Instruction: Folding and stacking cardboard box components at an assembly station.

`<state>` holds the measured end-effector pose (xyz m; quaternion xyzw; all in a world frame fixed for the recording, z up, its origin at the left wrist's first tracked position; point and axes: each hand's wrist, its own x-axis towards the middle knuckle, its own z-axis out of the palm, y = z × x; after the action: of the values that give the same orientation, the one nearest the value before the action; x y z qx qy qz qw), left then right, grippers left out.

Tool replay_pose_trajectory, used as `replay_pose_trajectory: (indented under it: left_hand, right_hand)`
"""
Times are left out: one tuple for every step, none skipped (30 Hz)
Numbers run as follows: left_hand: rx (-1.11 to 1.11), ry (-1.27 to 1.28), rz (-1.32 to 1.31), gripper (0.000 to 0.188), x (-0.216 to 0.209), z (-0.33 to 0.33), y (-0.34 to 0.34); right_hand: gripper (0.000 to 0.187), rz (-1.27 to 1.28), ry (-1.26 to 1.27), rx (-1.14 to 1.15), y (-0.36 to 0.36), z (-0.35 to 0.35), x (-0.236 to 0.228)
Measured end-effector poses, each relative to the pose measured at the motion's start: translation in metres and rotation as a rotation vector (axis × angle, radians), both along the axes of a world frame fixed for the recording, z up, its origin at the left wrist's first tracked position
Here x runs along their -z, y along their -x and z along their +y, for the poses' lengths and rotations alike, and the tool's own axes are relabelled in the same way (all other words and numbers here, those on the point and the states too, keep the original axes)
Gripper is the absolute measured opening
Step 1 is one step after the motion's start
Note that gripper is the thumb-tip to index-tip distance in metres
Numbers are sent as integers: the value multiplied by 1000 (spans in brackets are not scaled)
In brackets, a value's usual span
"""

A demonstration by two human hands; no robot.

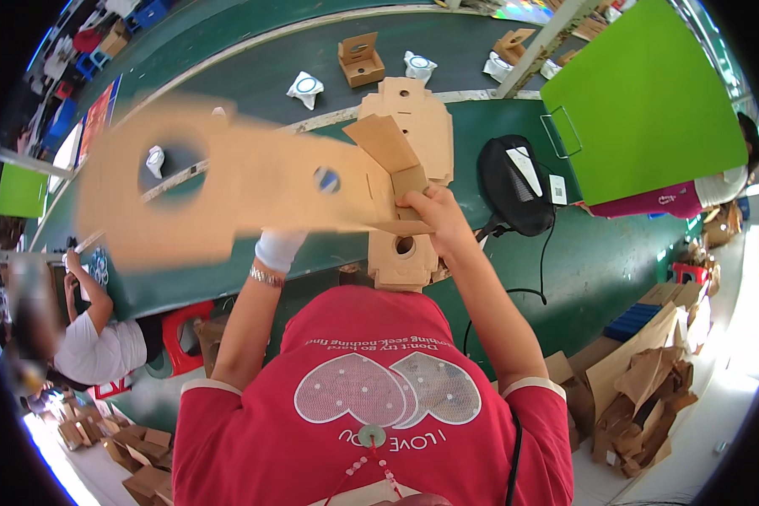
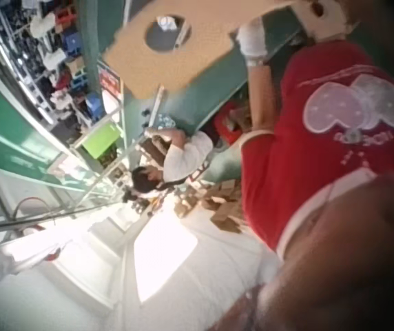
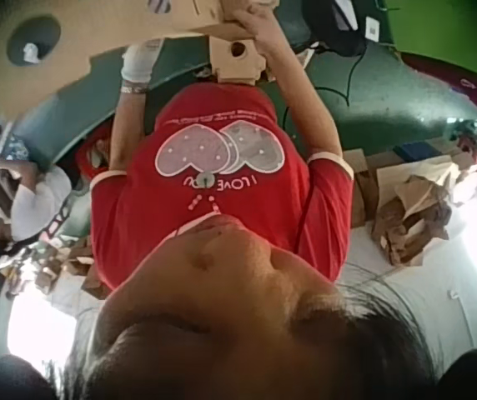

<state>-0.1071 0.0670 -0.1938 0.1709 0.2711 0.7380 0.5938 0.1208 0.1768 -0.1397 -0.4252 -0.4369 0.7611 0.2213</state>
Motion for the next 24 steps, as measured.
replay_pose_trajectory:
  left_hand:
    - [99, -9, 370, 85, -19, -11, -12]
    - [196, -20, 740, 92, -27, -17, -19]
    - [213, -141, 909, 93, -31, -16, -26]
    - [213, -255, 1075, 96, -32, -18, -34]
    - [22, -226, 1283, 86, -29, -16, -47]
    - [11, -217, 1277, 86, -30, -16, -51]
    - [79, -26, 940, 81, -35, -12, -53]
    - [142, 148, 594, 76, -39, -8, -55]
    - [-17, 109, 364, 59, -27, -4, -57]
    - [-26, 110, 358, 59, -32, 0, -59]
    - [-55, 64, 152, 54, -40, 3, -63]
    - [-84, 15, -53, 49, -44, 5, -67]
    - [-68, 44, 5, 41, -27, 5, -67]
    - [-67, 46, 3, 41, -21, 5, -69]
    - [-35, 1, -10, 42, -15, 4, -72]
    - [6, -42, -29, 42, -15, 7, -77]
    - [-25, -41, -31, 42, -14, 10, -81]
    - [-8, -39, -41, 42, -15, 13, -81]
    - [6, -29, 4, 44, -16, 17, -81]
    - [22, -21, 48, 46, -16, 20, -81]
    - [37, -33, -41, 55, -9, 17, -84]
    - [55, -43, 30, 62, -14, 16, -82]
    - [158, -79, -113, 66, -31, 15, -84]
    - [259, -111, -255, 70, -44, 14, -86]
  right_hand:
    - [19, -4, 6, 47, -3, -4, 6]
    - [18, -8, 14, 93, -4, -10, 18]
    - [25, -124, -128, 15, -3, -13, 42]
    - [25, -129, -127, 7, 3, -23, 38]
    - [32, -137, -176, 30, 11, -37, 26]
    - [40, -144, -225, 51, 15, -46, 9]
    - [56, -21, 68, 25, 15, -45, -24]
    - [56, -28, 64, 9, 13, -48, -24]
    - [64, 143, -37, 109, 9, -52, -22]
    - [72, 316, -134, 217, 5, -57, -19]
    - [72, 311, -134, 208, 1, -59, -16]
    - [81, 302, -368, 147, -3, -61, -11]
    - [90, 292, -600, 94, -5, -62, -8]
    - [90, 290, -599, 95, -7, -61, -5]
    - [94, 190, -562, 114, -9, -59, -3]
    - [99, 81, -525, 139, -11, -56, -1]
    - [95, 80, -535, 152, -12, -55, 0]
    - [95, 66, -535, 166, -11, -58, 6]
    - [94, 38, -538, 184, -12, -60, 11]
    - [94, 8, -541, 204, -15, -62, 13]
    - [85, 11, -623, 96, -21, -64, 12]
    - [85, -2, -629, 107, -31, -57, 15]
    - [85, 212, -476, 66, -41, -47, 25]
    - [85, 426, -321, 22, -50, -36, 35]
